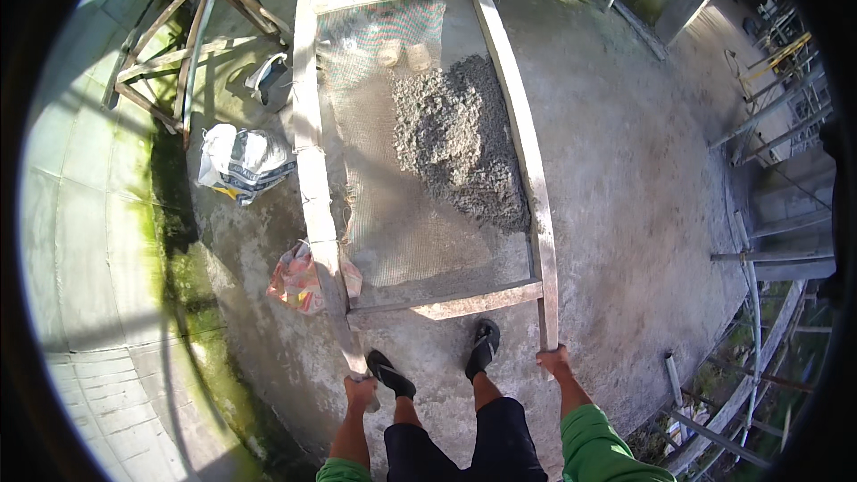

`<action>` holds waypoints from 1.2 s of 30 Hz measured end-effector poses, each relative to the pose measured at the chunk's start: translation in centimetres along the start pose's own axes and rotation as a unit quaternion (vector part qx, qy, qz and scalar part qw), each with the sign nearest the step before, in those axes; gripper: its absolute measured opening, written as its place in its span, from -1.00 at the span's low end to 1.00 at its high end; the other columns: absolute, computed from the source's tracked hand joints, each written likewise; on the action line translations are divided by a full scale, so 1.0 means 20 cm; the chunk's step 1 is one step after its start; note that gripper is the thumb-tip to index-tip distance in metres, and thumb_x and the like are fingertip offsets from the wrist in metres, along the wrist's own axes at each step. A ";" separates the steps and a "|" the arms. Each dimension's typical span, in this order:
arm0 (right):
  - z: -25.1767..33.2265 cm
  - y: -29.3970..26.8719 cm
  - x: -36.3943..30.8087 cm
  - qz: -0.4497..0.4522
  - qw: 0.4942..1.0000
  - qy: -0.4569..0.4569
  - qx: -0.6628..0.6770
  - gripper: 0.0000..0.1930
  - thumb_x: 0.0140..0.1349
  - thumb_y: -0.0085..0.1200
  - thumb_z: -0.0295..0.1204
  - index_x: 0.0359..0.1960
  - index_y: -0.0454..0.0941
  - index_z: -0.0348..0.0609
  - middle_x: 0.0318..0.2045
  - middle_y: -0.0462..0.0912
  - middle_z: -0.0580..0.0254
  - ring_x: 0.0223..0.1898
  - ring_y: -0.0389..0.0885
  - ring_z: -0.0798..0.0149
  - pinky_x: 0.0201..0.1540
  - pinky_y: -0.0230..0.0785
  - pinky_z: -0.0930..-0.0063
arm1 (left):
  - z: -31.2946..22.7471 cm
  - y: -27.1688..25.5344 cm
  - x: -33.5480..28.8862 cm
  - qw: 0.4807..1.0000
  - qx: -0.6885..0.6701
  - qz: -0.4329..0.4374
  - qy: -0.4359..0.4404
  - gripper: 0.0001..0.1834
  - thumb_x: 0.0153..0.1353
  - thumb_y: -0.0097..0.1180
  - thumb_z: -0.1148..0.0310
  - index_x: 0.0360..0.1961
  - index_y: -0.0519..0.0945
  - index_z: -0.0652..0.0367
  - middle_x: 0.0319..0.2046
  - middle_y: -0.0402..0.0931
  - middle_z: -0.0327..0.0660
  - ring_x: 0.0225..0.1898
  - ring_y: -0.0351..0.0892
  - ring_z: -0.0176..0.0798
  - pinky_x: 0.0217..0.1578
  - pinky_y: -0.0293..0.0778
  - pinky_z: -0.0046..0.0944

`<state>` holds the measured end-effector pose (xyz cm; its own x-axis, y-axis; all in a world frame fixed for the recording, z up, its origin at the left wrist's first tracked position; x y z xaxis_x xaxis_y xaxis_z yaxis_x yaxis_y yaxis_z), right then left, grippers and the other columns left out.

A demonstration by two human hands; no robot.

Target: The person pours aggregate from a sack onto a wooden sieve and shakes it with a coworker to separate fine material. The process is repeated multiple times with additional aggregate poured onto the sieve.

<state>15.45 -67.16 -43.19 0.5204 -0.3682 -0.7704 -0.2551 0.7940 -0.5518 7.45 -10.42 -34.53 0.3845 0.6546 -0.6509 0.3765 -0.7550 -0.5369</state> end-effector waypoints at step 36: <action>1.46 -0.24 -0.19 0.034 0.971 -0.157 0.178 -0.83 -0.16 0.15 -0.42 -0.65 0.53 -0.31 -0.71 0.56 0.19 -0.68 0.55 0.36 -0.59 0.42 0.40 | -1.19 -0.29 0.36 0.981 0.005 0.068 0.181 -0.84 -0.20 0.16 0.40 -0.68 0.49 0.27 -0.75 0.44 -0.24 -0.66 0.47 -0.33 -0.62 0.34 -0.23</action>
<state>38.44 -55.50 -28.23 0.7489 -0.1887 -0.6352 -0.0289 0.9484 -0.3158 28.16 -0.38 -23.36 0.7051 0.5170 -0.4854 0.2927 -0.8356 -0.4648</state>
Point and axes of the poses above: each hand's wrist, its own x-axis towards the middle knuckle, its own y-axis out of the palm, z = x × y, the point moved 6 cm from there along x, towards the middle knuckle
